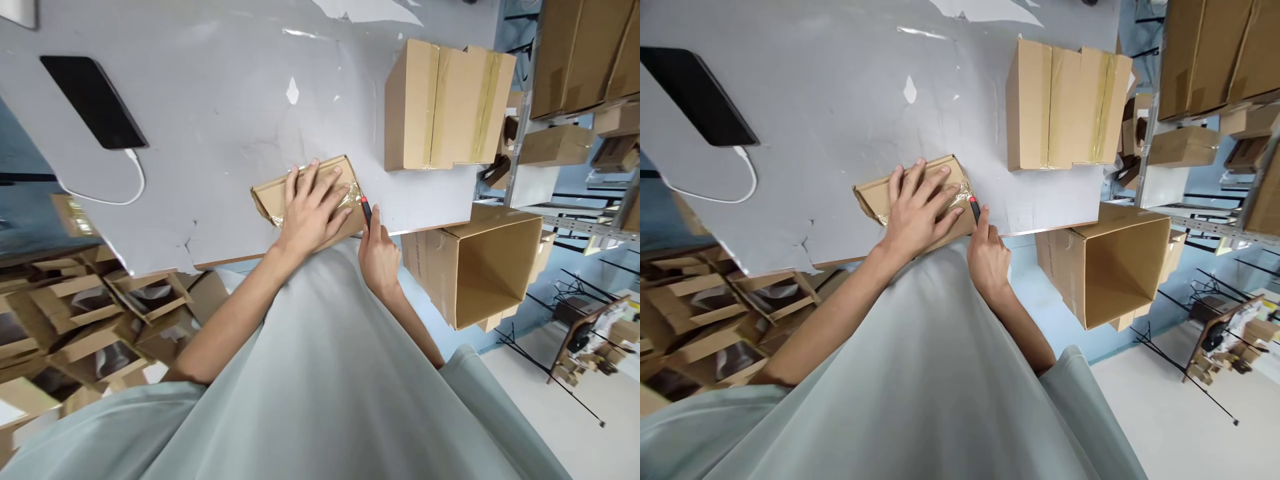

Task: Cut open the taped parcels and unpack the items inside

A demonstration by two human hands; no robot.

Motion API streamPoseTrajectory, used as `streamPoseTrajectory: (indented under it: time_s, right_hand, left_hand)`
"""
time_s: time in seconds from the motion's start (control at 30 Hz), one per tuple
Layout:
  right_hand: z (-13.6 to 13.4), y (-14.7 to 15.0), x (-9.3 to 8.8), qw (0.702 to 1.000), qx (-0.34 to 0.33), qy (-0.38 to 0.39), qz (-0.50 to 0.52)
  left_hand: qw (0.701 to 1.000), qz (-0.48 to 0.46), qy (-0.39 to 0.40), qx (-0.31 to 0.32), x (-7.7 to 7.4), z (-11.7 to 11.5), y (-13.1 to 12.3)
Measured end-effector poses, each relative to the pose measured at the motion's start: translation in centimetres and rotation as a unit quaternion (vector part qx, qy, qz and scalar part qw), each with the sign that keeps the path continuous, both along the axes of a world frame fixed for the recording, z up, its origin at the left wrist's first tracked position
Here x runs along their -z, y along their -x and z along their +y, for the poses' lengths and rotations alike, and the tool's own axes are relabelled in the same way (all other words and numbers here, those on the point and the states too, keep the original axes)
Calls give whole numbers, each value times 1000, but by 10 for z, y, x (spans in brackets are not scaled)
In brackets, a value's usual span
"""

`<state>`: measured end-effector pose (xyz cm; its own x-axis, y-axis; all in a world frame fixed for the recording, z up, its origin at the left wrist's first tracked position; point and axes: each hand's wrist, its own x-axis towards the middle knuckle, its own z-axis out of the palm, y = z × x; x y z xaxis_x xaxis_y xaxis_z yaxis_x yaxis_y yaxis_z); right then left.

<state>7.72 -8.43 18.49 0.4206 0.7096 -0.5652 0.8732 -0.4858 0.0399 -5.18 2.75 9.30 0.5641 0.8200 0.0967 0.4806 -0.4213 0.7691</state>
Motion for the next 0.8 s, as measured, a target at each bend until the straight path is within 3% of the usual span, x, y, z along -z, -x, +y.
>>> streamPoseTrajectory:
  time_s: [0.17,0.47,0.8]
  right_hand:
    - [12,14,-8,998,-12,13,-63]
    - [23,23,-50,990,-5,74,-124]
    - [15,40,-48,988,45,86,-117]
  left_hand:
    - [999,-37,16,1,4,-1,1]
    - [994,-89,42,44,12,-6,-9]
    - [992,-90,49,75,18,-8,-11]
